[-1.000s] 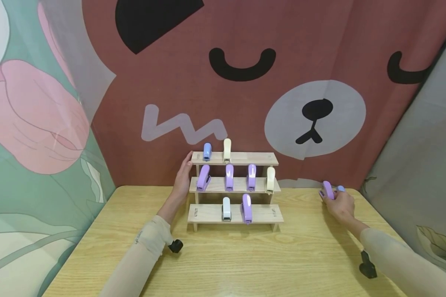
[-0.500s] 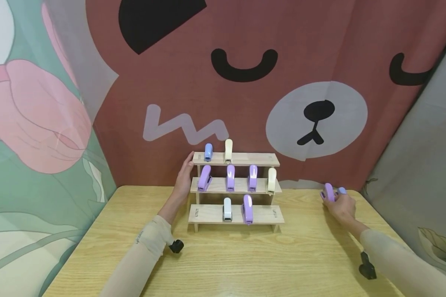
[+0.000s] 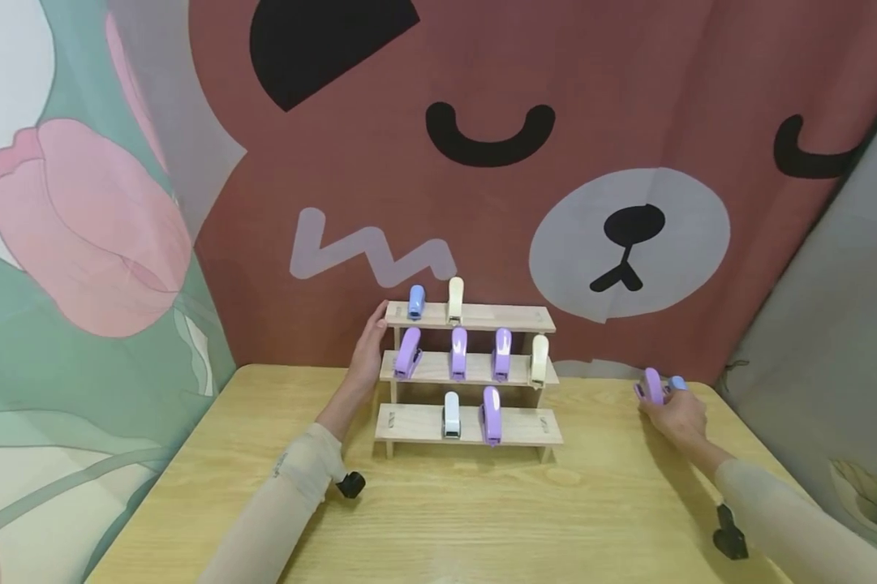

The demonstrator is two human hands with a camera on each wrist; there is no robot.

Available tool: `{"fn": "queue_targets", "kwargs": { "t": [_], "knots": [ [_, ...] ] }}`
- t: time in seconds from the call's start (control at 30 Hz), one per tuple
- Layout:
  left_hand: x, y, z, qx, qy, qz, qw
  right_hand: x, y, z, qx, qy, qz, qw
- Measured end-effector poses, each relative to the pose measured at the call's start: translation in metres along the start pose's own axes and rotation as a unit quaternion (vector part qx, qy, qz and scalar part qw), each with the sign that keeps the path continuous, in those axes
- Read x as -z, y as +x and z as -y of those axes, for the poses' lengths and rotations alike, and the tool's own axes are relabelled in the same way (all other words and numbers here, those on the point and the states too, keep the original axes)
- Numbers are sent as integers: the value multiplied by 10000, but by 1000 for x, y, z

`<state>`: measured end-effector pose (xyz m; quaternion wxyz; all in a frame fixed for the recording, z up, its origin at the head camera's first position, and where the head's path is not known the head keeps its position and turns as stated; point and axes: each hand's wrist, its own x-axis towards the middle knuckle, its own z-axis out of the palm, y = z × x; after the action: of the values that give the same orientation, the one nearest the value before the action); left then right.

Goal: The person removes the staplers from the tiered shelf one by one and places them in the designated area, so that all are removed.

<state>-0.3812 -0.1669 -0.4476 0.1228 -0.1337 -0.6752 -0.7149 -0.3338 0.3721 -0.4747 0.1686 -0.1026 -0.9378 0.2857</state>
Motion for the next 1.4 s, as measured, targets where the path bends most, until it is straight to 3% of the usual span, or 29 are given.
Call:
{"fn": "queue_targets", "kwargs": {
  "t": [0.2, 0.53, 0.9, 1.4],
  "knots": [
    [-4, 2, 2, -84, 21, 8, 10000, 14, 3, 0, -256, -204, 336, 9989],
    [0, 0, 2, -69, 7, -34, 10000, 25, 11, 22, 14, -186, 477, 9987],
    [3, -3, 0, -157, 16, 16, 9999, 29, 7, 69, 134, -50, 458, 9988],
    [-1, -1, 0, -193, 14, 41, 9998, 35, -8, 128, 543, 594, 403, 9959]
  ]
}}
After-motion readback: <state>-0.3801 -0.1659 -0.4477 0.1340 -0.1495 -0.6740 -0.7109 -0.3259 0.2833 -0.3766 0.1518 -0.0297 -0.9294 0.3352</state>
